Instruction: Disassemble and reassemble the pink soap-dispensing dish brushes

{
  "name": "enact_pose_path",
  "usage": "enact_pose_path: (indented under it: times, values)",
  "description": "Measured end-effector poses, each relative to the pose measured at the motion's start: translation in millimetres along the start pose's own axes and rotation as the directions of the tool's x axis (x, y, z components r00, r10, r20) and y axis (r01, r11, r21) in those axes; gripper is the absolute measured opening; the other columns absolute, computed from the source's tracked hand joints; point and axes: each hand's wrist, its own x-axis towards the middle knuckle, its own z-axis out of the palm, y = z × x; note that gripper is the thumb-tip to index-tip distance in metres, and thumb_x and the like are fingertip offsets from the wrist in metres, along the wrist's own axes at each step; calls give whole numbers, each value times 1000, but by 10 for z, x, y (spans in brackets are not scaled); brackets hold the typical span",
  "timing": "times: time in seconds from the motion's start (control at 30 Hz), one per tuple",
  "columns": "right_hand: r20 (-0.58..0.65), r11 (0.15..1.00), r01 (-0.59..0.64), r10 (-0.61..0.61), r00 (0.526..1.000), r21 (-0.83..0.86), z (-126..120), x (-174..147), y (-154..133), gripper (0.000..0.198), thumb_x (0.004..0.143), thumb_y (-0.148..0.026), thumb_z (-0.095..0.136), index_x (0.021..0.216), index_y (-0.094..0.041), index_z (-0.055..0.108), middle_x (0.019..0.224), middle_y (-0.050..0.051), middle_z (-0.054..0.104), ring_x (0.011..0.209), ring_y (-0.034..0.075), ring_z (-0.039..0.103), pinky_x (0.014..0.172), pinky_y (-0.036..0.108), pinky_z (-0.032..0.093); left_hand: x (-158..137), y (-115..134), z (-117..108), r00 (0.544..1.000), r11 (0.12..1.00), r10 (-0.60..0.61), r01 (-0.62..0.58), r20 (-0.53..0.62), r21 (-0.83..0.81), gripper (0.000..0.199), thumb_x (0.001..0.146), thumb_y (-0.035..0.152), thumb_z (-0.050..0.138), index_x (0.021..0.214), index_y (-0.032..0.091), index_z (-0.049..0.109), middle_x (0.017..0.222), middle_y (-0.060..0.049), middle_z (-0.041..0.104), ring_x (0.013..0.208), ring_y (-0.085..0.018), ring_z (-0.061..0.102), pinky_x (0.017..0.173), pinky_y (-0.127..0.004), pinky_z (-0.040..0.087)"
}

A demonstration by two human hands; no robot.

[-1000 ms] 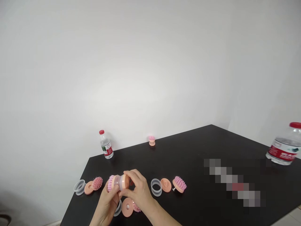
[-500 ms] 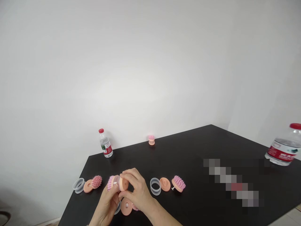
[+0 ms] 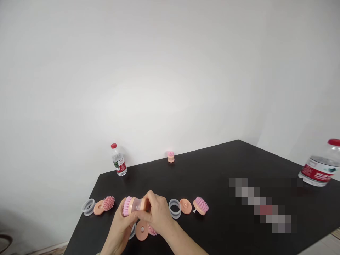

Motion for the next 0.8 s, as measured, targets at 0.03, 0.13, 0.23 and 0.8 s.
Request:
enact_pose_path:
  times: [0.03, 0.13, 0.23, 0.8]
  values:
    - [35, 999, -40, 39, 999, 19, 2, 1, 10, 65, 79, -85, 48, 82, -20, 55, 61, -3, 58, 51, 14, 55, 50, 25, 42, 4, 2, 0, 1000, 1000, 12, -12, 2, 10, 39, 57, 22, 93, 82, 17, 63, 73, 3, 61, 67, -12, 57, 64, -23, 48]
    - [99, 994, -64, 55, 994, 91, -9, 6, 22, 82, 75, -90, 40, 108, -18, 57, 77, 3, 66, 63, 18, 63, 56, 28, 49, 22, 9, -22, 1000, 999, 23, -23, 9, -34, 40, 60, 27, 91, 87, 18, 63, 78, 1, 65, 74, -15, 62, 70, -25, 50]
    - [131, 991, 1, -18, 991, 132, -23, 3, 2, 80, 80, -80, 53, 130, -18, 49, 103, 10, 67, 84, 23, 67, 68, 32, 56, 33, 24, -48, 1000, 998, 11, -12, -28, -60, 38, 63, 30, 90, 88, 18, 64, 83, -2, 68, 78, -18, 66, 74, -29, 52]
    - [142, 1000, -31, 30, 989, 3, 10, -34, -65, 39, 81, -26, 74, 115, -19, 55, 98, 6, 69, 84, 23, 66, 78, 37, 54, 53, 47, -99, 996, 996, 89, -89, -2, 24, 40, 60, 28, 91, 88, 16, 65, 77, 0, 63, 71, -15, 59, 67, -25, 49]
